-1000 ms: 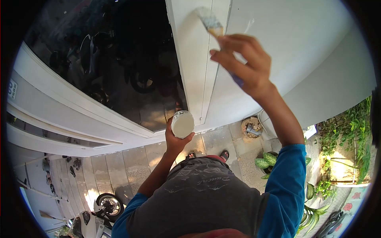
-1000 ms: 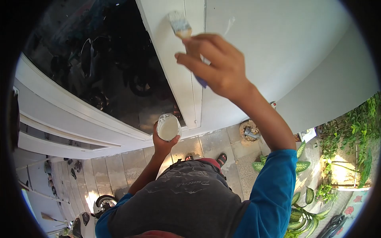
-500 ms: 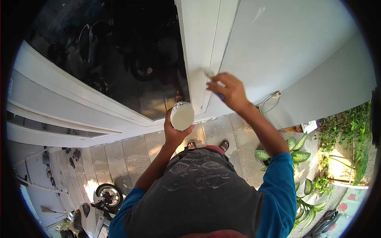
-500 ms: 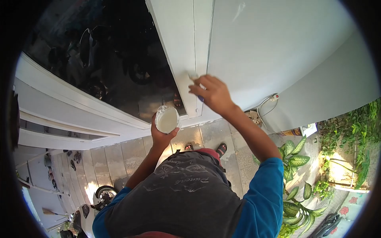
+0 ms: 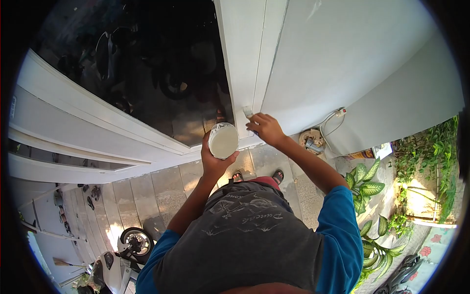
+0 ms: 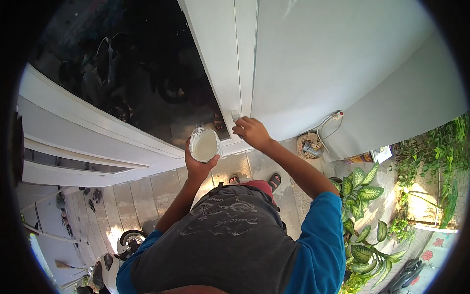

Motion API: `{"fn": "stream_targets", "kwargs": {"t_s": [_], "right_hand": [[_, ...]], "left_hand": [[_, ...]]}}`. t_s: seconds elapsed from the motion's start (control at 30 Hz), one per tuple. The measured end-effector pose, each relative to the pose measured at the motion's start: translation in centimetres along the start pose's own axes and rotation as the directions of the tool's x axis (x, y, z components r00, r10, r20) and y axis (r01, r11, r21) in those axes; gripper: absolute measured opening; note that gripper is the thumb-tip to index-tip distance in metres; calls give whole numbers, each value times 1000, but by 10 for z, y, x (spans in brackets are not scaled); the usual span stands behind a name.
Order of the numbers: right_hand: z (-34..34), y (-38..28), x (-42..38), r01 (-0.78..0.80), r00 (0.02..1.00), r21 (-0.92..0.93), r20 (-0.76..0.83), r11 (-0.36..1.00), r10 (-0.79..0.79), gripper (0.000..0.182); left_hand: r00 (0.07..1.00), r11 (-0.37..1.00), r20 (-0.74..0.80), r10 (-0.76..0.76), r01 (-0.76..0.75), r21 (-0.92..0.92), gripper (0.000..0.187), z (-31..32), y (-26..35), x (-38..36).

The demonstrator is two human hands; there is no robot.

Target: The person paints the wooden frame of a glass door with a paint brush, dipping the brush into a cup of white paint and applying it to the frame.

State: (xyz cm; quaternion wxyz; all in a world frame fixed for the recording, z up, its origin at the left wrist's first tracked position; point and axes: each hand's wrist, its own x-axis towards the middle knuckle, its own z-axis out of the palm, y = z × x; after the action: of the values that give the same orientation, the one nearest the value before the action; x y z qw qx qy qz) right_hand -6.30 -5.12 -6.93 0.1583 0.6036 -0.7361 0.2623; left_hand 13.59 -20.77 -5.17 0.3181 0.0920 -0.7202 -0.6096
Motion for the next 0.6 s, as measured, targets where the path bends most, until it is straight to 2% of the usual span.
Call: {"fn": "stream_targets", "kwargs": {"t_s": [0.1, 0.17, 0.2, 0.23, 0.3, 0.37, 0.43, 0.5, 0.57, 0.6], "right_hand": [[-50, 7, 50, 5, 988, -27, -157, 1000, -10, 13], [-108, -12, 89, 81, 942, -72, -321, 994, -100, 15], [-126, -15, 101, 144, 890, -149, -412, 978, -194, 21], [-134, -15, 107, 198, 822, -232, -490, 952, -290, 27], [-126, -10, 104, 228, 787, -267, -516, 936, -338, 32], [-104, -2, 89, 259, 747, -302, -540, 917, -388, 37], [-55, 14, 55, 256, 886, -240, -330, 937, -326, 36], [-4, 19, 13, 256, 938, -142, -203, 956, -281, 30], [44, 24, -22, 189, 981, -24, -50, 982, -190, 25], [60, 27, -33, 129, 989, 24, 68, 991, -130, 17]], "left_hand": [[999, 999, 30, -20, 19, 28, 91, -2, -2, -5], [1000, 998, 19, -19, 18, 55, 91, -3, -4, -9], [1000, 997, 18, -14, 13, 77, 92, -2, -4, -11], [1000, 997, 10, -19, 19, 79, 92, 1, -1, -12], [998, 1000, -55, -18, 18, 5, 84, 9, 9, -12], [996, 1000, -86, -13, 15, 12, 84, 15, 9, -16], [993, 1000, -120, -6, 9, 24, 83, 21, 9, -21], [987, 999, -159, -24, 30, 37, 83, 27, 11, -29], [979, 999, -200, -30, 36, 30, 84, 37, 17, -36], [973, 999, -227, -39, 44, 18, 84, 42, 20, -39]]}}
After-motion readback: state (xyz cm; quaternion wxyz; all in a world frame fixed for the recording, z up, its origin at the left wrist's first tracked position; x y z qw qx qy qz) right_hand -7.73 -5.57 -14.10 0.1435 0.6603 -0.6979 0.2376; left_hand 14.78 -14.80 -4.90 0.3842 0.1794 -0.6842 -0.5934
